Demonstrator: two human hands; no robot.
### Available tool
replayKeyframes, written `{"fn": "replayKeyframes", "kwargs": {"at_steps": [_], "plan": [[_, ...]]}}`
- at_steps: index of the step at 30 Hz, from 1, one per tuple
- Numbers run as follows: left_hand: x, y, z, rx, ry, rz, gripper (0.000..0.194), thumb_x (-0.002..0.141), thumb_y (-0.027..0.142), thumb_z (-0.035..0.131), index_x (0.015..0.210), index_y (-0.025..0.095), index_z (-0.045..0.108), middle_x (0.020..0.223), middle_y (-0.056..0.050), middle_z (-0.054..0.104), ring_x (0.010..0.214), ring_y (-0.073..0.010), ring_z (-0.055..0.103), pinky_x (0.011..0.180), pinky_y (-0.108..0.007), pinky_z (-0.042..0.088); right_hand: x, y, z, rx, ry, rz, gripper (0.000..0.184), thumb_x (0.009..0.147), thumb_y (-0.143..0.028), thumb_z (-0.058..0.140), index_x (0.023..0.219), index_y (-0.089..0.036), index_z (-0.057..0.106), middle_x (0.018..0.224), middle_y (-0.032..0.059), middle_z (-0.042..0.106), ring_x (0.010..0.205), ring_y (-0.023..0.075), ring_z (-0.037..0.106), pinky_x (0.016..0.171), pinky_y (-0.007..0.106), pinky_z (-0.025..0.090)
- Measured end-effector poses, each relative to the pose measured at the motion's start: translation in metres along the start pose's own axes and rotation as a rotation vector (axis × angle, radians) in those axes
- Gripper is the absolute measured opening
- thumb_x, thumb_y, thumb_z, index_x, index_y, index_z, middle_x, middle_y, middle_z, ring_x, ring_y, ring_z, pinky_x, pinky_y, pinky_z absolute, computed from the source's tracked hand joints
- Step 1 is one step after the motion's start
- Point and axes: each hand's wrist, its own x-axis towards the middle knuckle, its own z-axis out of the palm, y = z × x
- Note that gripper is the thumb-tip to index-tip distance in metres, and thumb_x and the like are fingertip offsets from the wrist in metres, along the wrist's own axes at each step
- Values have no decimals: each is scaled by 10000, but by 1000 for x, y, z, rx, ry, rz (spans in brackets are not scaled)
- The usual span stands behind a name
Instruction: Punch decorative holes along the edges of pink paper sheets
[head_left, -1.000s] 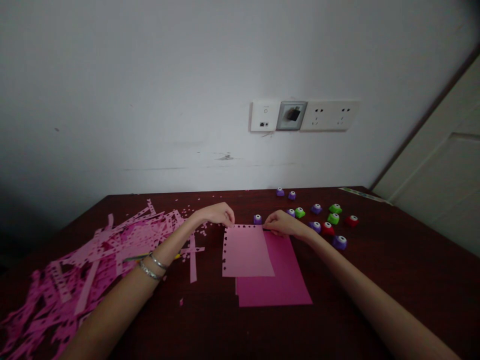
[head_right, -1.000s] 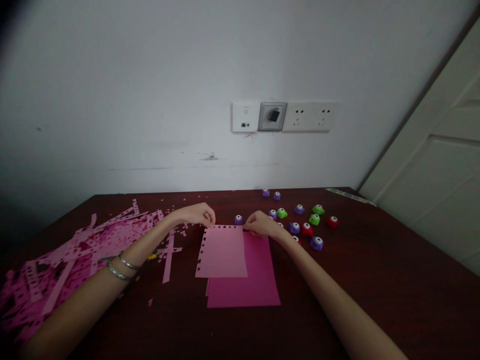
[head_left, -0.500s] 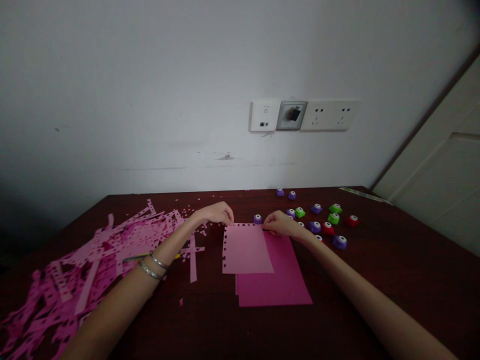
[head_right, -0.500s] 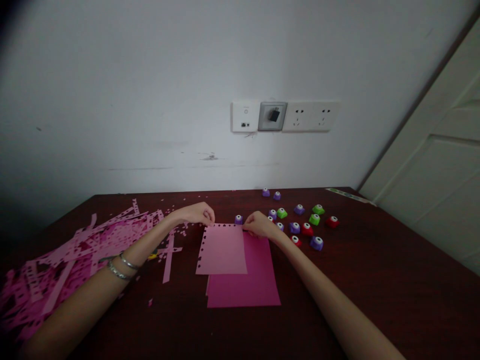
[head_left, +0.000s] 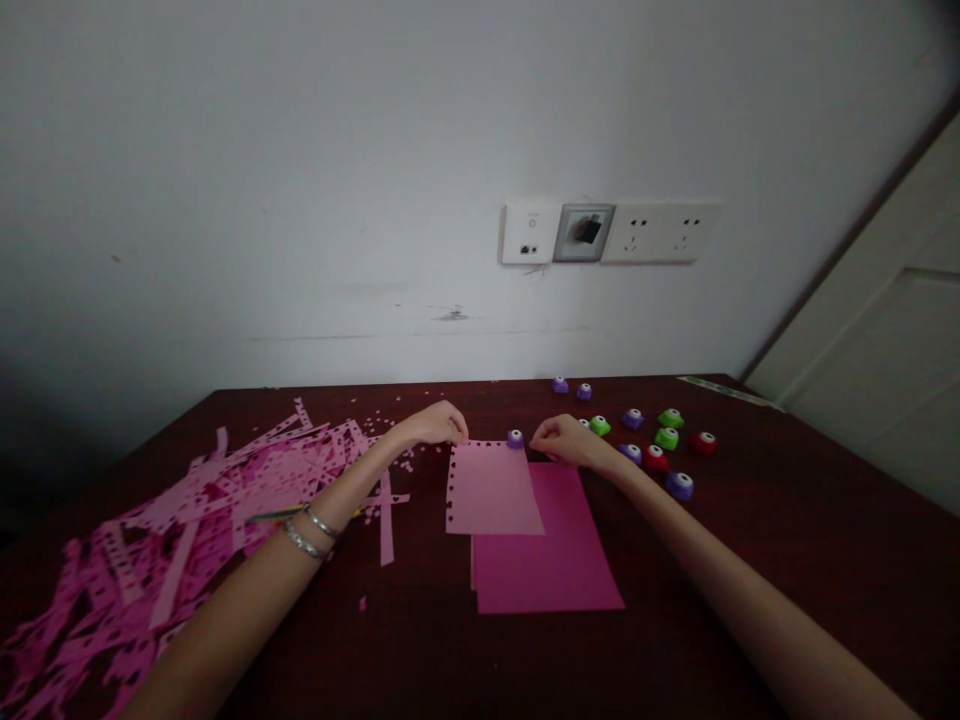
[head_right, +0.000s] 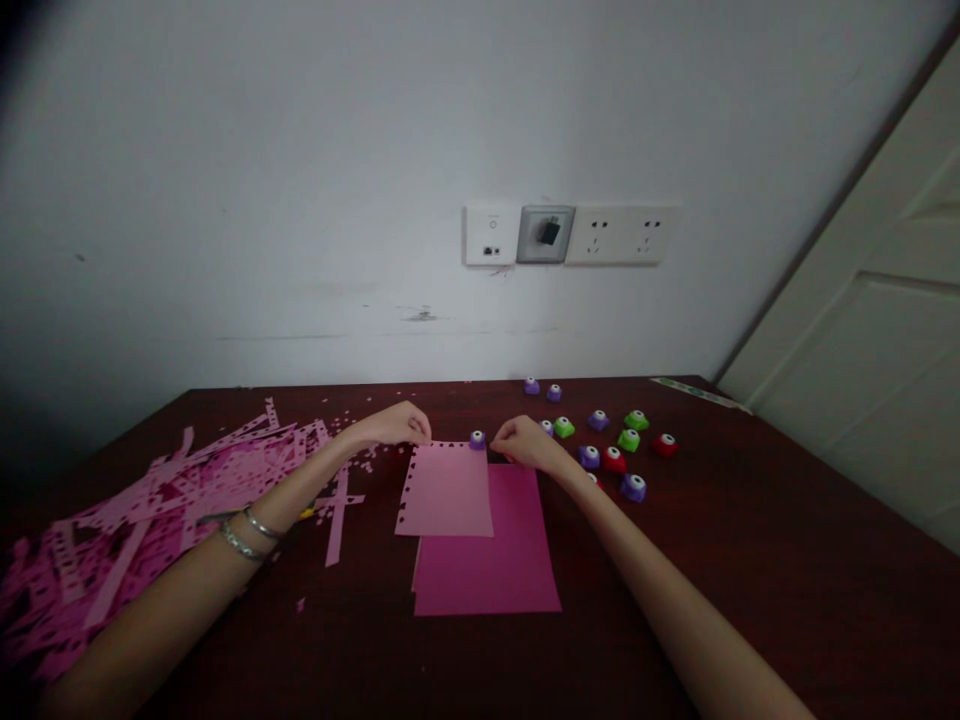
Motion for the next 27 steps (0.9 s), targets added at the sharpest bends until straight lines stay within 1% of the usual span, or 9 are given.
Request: {"fn": "replayKeyframes", "kwargs": {"at_steps": [2,4,7,9,11,13,16,21,27], "plan": [[0,0,-1,10,15,-4,180,616,264,607,704,117,664,662,-36,646,609,-112,518,569,-231,364,-2,-2,-1,-4,14,13,163,697,-259,529,634,-124,598,446,-33,484,349,61,397,345,181,293],[-1,2,-1,60,54,-26,209,634,298,603,728,120,656,697,-41,649,633,-117,527,578,-232,363,-3,-3,-3,-14,22,24,153,701,-255,536,667,-122,604,457,-35,492,357,57,396,351,177,302],[-3,12,4,214,127,-54,251,662,364,591,720,124,633,696,-43,629,624,-120,520,567,-239,349,-3,-3,-7,-43,31,15,164,718,-270,538,734,-125,612,486,-34,514,362,54,393,354,177,306],[-5,22,11,327,139,-42,289,666,418,593,695,131,614,683,-44,608,616,-127,507,558,-249,337,-2,-2,-9,-92,54,-29,174,718,-278,555,784,-130,619,529,-22,551,390,66,431,381,187,330],[-7,33,21,427,123,-3,345,643,479,615,695,138,599,702,-54,596,651,-150,504,570,-261,335,0,-2,-10,-163,73,-121,194,701,-272,590,833,-134,627,595,-2,595,475,95,503,451,206,374],[-10,43,31,506,96,26,431,607,544,633,740,137,595,758,-79,594,712,-181,507,602,-276,344,3,-2,-10,-231,72,-220,240,684,-273,624,881,-136,633,682,21,627,590,126,556,538,228,406],[-13,52,40,571,39,9,546,586,611,618,837,127,593,842,-112,584,772,-215,508,642,-298,356,9,-3,-8,-293,34,-309,307,677,-304,651,936,-140,638,799,45,632,694,153,574,613,253,420],[-13,52,41,550,-10,-20,607,590,628,597,916,115,596,882,-132,577,811,-241,512,671,-318,362,22,-3,-6,-331,-16,-349,336,673,-325,665,955,-143,646,836,52,629,730,164,566,643,264,425],[-12,50,40,554,-27,-6,579,607,626,591,893,123,597,869,-122,574,794,-227,518,672,-314,375,28,1,-4,-341,-34,-385,249,674,-256,657,899,-149,655,821,47,630,731,160,563,652,260,424]]}}
